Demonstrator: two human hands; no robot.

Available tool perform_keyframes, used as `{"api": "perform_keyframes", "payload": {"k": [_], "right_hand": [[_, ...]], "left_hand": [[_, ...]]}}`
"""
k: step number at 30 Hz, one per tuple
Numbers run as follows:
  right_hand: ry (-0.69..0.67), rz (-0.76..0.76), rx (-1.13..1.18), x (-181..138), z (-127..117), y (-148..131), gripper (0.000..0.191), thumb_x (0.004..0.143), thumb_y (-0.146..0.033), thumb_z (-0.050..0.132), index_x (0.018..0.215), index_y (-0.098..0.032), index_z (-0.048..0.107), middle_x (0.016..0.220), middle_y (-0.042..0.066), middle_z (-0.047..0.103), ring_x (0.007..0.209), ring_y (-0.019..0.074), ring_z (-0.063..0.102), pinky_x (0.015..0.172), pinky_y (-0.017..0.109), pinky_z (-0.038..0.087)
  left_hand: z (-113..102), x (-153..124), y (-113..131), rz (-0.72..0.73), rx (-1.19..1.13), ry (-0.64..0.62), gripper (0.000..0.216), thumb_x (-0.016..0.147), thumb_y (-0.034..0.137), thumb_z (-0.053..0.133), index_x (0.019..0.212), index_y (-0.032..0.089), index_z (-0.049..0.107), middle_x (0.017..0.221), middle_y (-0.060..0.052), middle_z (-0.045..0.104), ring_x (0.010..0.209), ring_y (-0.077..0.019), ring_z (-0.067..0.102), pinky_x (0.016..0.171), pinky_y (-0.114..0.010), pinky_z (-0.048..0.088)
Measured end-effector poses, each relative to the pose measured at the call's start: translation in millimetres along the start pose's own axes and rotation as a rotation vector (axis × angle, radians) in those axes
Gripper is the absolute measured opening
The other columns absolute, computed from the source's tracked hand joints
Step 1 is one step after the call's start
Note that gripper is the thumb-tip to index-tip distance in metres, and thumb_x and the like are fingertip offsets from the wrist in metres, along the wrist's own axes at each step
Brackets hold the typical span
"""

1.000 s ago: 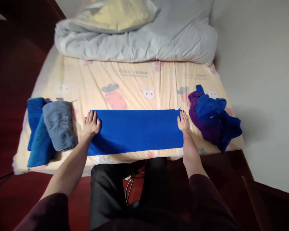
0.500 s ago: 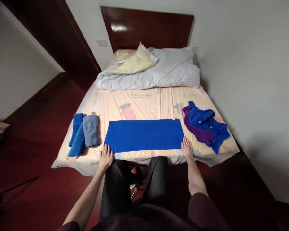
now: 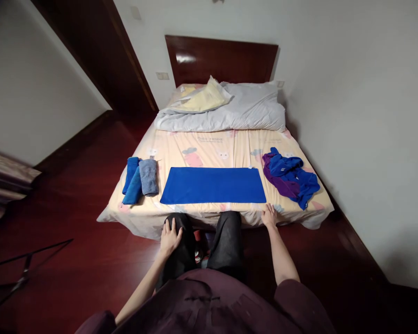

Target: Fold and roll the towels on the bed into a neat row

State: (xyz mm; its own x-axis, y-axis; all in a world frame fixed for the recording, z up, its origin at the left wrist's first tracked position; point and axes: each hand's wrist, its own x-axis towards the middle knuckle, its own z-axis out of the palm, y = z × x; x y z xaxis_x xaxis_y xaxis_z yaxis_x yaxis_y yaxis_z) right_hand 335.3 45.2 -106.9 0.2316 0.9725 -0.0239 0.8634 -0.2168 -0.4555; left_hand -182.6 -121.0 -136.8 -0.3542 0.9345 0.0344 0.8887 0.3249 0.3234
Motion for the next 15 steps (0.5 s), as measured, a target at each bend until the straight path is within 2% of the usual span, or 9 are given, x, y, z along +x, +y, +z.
{"api": "perform_keyframes", "payload": {"k": [3,6,8,10,12,15], "right_hand": [[0.074,0.063,0.202,-21,7,-32,0.055,0.084,-0.029,0.052,0.136,-0.014,0.066,0.149,0.019,0.061,0.148,0.0328,0.047,0.126,0.050,0.033],[0.044,0.178,0.558,-46,27,-74,0.040,0.082,-0.033,0.059,0.117,-0.017,0.072,0.128,0.018,0.073,0.126,0.0326,0.065,0.115,0.049,0.047],[-0.037,0.242,0.747,-64,45,-105,0.035,0.083,-0.035,0.064,0.112,-0.018,0.070,0.108,0.014,0.079,0.099,0.0279,0.075,0.094,0.044,0.060],[-0.171,0.359,1.090,-82,64,-138,0.035,0.081,-0.034,0.071,0.111,-0.019,0.067,0.097,0.010,0.080,0.080,0.0222,0.075,0.078,0.036,0.062],[-0.296,0.440,1.388,-96,81,-168,0.033,0.077,-0.032,0.079,0.105,-0.020,0.067,0.094,0.007,0.080,0.073,0.0184,0.074,0.069,0.030,0.060],[-0.410,0.506,1.603,-108,99,-202,0.028,0.075,-0.027,0.083,0.096,-0.020,0.066,0.094,0.006,0.081,0.073,0.0168,0.075,0.067,0.026,0.058]], "left_hand": [[-5,-1,2,0.001,0.006,-0.019,0.074,0.100,0.045,0.046,0.161,0.004,0.037,0.166,-0.032,0.029,0.153,-0.0460,0.034,0.119,-0.060,0.038],[-10,0,4,0.002,-0.003,-0.038,0.075,0.100,0.045,0.046,0.161,0.004,0.036,0.167,-0.032,0.028,0.154,-0.0468,0.033,0.119,-0.061,0.038],[-12,1,5,-0.002,-0.015,-0.052,0.075,0.100,0.045,0.046,0.161,0.003,0.035,0.167,-0.033,0.028,0.154,-0.0470,0.032,0.118,-0.062,0.037],[-13,1,5,-0.003,-0.030,-0.058,0.076,0.099,0.045,0.046,0.162,0.004,0.035,0.167,-0.032,0.028,0.154,-0.0467,0.032,0.118,-0.063,0.037],[-12,0,5,0.001,-0.044,-0.051,0.076,0.099,0.045,0.046,0.162,0.004,0.035,0.167,-0.032,0.029,0.154,-0.0461,0.032,0.118,-0.063,0.037],[-12,-2,5,-0.004,-0.048,-0.043,0.075,0.099,0.045,0.046,0.162,0.006,0.034,0.168,-0.030,0.028,0.155,-0.0452,0.031,0.119,-0.062,0.036]]}}
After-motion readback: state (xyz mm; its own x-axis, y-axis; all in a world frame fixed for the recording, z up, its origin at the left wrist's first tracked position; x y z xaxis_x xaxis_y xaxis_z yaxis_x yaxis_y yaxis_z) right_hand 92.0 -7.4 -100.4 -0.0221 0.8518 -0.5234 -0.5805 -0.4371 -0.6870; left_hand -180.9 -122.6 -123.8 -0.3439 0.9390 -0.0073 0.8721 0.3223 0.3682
